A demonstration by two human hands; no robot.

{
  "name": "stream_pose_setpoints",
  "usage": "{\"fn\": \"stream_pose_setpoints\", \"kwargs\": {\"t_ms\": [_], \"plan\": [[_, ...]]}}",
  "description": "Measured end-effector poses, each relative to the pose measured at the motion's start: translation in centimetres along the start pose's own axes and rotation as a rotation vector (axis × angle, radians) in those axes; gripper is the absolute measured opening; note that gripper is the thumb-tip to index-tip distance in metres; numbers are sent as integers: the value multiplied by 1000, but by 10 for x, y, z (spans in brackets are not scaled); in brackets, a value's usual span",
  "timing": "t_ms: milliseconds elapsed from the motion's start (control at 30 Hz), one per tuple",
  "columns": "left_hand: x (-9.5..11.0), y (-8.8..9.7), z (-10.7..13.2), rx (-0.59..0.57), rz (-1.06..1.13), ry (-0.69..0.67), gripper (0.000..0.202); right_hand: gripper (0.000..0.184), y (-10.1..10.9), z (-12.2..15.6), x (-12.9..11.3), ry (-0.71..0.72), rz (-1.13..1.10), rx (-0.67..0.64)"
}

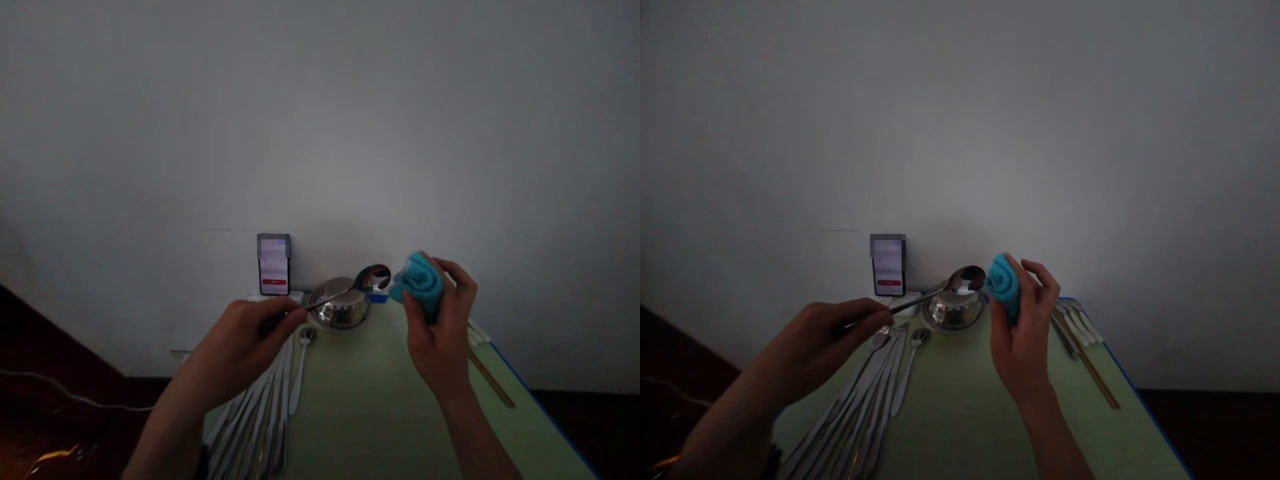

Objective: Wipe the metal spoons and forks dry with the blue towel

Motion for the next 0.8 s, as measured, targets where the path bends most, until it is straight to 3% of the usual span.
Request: {"fn": "stream_pose_setpoints", "kwargs": {"t_ms": [167, 267, 333, 400, 500, 600, 700, 800], "plan": [[11, -4, 2, -14, 51, -35, 29, 64, -8, 8, -9, 39, 38, -250], [16, -6, 0, -8, 48, -39, 28, 84, -11, 10, -10, 15, 31, -327], [16, -6, -1, -19, 55, -40, 28, 91, -12, 9, -9, 8, 26, -288], [15, -5, -1, -28, 70, -36, 29, 81, -13, 8, -4, -44, -34, -227], [12, -3, 0, -42, 93, -25, 28, 55, -12, 7, 15, -308, -233, -174], [7, -3, 1, -70, 91, -27, 29, 53, -6, 4, 35, -513, -324, -92], [0, -4, 1, -109, 88, -25, 30, 53, 7, -3, 40, -447, -251, 60], [-5, -5, 1, -139, 91, -22, 32, 46, 20, -7, 25, -294, -150, 166]]}}
Point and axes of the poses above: each hand's wrist, its own z-axis away from the middle knuckle, its own y-axis out of the back of the hand, x = y × z, the point moved 2 cm from there along -z, towards the middle knuckle, and after that the axes turned 6 degrees about -y, right-handed, at the moved point
